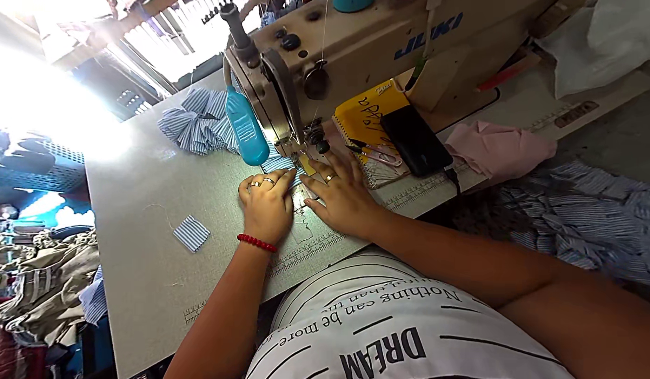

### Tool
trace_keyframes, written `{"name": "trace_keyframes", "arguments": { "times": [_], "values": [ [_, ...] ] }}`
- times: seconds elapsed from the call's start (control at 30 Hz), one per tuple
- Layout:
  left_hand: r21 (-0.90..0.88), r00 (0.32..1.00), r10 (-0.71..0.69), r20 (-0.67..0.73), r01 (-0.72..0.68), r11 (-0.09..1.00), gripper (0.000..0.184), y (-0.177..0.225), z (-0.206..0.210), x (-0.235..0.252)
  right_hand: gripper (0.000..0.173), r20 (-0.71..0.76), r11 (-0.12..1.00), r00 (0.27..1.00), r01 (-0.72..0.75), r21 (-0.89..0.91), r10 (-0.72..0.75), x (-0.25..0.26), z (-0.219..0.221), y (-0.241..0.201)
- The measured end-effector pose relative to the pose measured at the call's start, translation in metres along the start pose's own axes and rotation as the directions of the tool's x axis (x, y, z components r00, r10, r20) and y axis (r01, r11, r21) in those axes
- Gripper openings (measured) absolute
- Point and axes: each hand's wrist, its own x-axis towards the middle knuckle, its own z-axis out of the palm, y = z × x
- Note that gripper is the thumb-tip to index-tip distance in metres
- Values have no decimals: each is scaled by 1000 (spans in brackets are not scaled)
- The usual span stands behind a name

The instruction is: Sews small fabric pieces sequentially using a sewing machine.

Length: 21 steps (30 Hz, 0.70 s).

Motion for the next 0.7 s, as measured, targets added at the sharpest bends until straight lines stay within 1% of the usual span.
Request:
{"name": "trace_keyframes", "arguments": {
  "times": [0.07, 0.27, 0.47, 0.7],
  "values": [
    [-9, 1000, 6, -9, -6, 1000, 41, 0, 0, 0, 51, -39, 1000, 999, 14, 3, -14, -1, 3, 1],
    [-27, 1000, 22, -4, -22, 999, 42, -3, -1, 1, 46, -96, 997, 993, 72, -7, -72, -1, 4, 3],
    [-13, 999, 45, 7, -45, 999, 43, -8, -3, 4, 49, -76, 998, 996, 54, -26, -56, -1, 4, 1],
    [-8, 999, 41, 14, -41, 999, 44, -13, -1, 10, 53, -51, 999, 998, 18, -34, -19, 1, 6, 1]
  ]
}}
